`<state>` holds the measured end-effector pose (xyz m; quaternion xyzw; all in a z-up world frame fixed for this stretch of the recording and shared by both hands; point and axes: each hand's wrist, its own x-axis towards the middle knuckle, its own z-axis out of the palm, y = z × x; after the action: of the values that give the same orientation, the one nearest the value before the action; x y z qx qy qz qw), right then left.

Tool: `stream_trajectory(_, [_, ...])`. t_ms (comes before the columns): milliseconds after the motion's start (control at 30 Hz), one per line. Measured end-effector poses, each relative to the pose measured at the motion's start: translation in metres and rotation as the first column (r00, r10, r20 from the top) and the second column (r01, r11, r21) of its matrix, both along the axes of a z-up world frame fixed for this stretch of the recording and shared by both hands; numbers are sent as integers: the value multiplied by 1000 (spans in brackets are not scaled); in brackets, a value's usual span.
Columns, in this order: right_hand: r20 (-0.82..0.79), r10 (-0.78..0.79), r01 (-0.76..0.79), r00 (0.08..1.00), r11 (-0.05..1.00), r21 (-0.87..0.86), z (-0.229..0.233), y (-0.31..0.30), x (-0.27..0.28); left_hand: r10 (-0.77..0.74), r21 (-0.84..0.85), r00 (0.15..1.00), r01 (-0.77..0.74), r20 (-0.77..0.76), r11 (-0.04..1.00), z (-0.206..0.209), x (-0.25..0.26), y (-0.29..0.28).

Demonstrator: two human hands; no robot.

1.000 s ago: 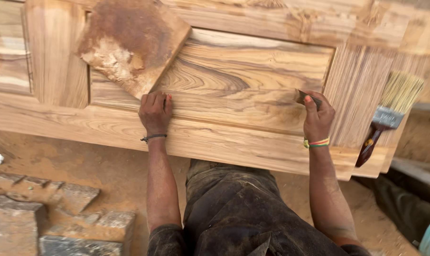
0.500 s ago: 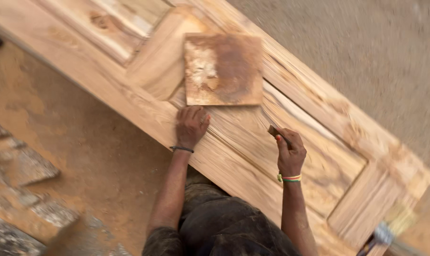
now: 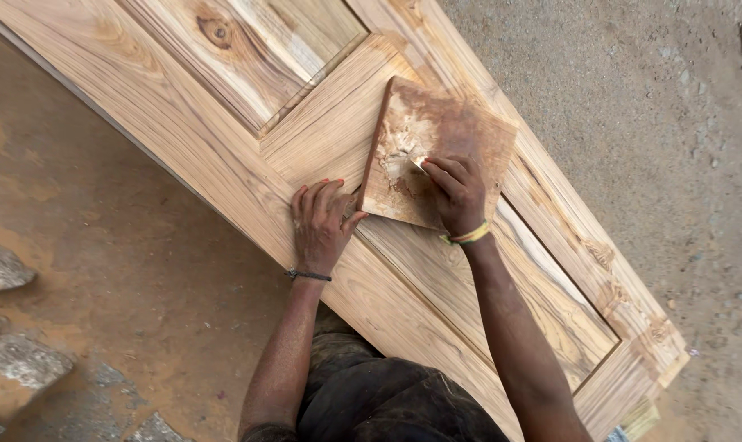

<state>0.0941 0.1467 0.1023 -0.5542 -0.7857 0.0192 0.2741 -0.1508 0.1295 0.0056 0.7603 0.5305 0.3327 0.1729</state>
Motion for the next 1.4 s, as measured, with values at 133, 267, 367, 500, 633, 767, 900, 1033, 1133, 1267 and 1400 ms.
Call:
stream_trajectory(133, [39,28,-29,999,999,16,-14,22,-2,11,-52,1000,-10,21,999,-5,1,-1])
stream_trajectory(267, [63,41,-42,997,999,21,-17,30,-1,-12,-50,1000,13,18,999,-11,1,1])
stream_trajectory(367, [67,40,-41,997,999,17,-21,28,-1,3,-68,1000,-2,26,998,-14,1,0])
stream_trajectory(500, [135,90,-85,987,996,-40,-17,32,1,13,-53,999,-11,31,999,-9,0,0])
stream_trajectory(633, [381,193,-114,904,969,-220,7,38,10,20,-43,998,-18,53,999,-2,0,-2])
stream_trajectory(767, [573,282,-82,769,933,-350,17,48,6,27,-20,998,-26,57,999,0,1,-2])
stream_trajectory(900, [549,313,-58,775,900,-431,26,51,13,40,10,999,-40,37,999,0,3,-6])
stream_trajectory(1033, [263,173,15,949,809,-588,35,16,56,49,93,996,-56,70,994,1,1,-5])
stream_trajectory(1133, [-182,-159,53,970,876,-480,31,-68,108,-2,159,997,-10,76,987,-6,2,-14])
stream_trajectory(1267, [-785,-536,224,312,844,-488,-20,-194,145,-172,255,983,149,71,956,-15,37,-26])
stream_trajectory(1400, [-880,-462,331,-108,818,-471,-42,-303,158,-520,281,837,465,169,840,-10,132,-54])
